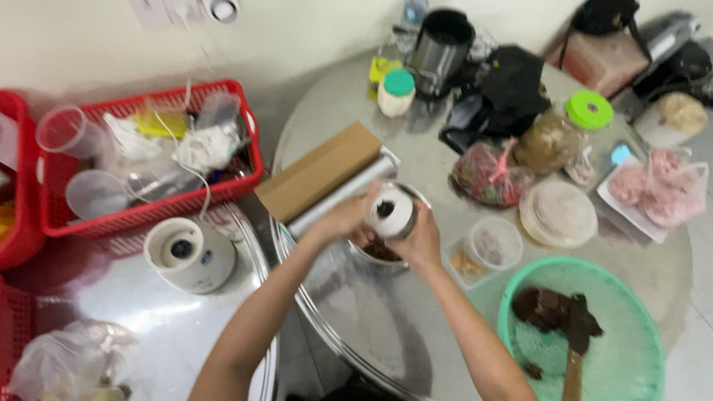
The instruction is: The person fills a small plastic container with mushrooms and dark paste by hand, then closes the container with a white lid and repeats the process for another container.
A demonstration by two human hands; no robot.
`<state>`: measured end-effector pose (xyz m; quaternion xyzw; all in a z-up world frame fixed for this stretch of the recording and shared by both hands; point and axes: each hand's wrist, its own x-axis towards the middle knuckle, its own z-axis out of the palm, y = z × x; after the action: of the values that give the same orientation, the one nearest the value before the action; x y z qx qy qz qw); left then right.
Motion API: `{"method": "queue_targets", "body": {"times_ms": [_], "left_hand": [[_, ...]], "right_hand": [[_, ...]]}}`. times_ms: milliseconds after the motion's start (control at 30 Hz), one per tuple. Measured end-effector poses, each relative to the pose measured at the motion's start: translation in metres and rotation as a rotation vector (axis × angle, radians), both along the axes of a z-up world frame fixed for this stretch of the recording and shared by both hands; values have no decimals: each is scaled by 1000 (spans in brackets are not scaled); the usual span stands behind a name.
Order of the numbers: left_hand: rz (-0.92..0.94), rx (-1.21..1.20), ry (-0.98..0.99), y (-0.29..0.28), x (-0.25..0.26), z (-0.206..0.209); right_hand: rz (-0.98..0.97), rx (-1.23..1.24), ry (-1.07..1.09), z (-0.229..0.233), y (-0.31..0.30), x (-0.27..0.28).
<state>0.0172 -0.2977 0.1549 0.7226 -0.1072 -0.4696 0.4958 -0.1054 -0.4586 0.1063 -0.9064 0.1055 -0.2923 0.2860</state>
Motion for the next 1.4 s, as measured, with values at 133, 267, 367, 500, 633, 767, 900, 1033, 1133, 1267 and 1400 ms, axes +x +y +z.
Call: {"method": "queue_targets", "body": {"times_ms": [133,267,367,500,633,767,900,1033,1133,1267,1400], "left_hand": [[-41,-4,-37,-13,0,-3],[-201,-587,-1630,-34,-9,41],[-252,-293,-1046,-45,-18,75],[-93,74,14,-50,5,74],[-571,-215,-1198,-56,13,42],[-646,-96,-1118,-67,15,36],[-278,263,-110,-68,24,43],[-568,-171,-1051,-57,21,29],[-739,-492,-1137,-62,17,37],[-524,103,-1031,-65,9,56],[-85,-76,-345,-53,19,50]], "right_hand": [[-40,249,29,-14,-39,-13],[9,378,80,-12,-45,-21],[1,370,90,-12,-44,-23],[-69,373,29,-18,-51,-15],[-91,421,61,-17,-47,-9],[-71,408,114,-17,-37,-12],[-106,446,41,-24,-37,-11],[-101,520,31,-24,-33,-13],[-104,473,62,-22,-26,-13],[-88,570,16,-38,-26,-15],[2,661,-221,-55,-35,-18]]}}
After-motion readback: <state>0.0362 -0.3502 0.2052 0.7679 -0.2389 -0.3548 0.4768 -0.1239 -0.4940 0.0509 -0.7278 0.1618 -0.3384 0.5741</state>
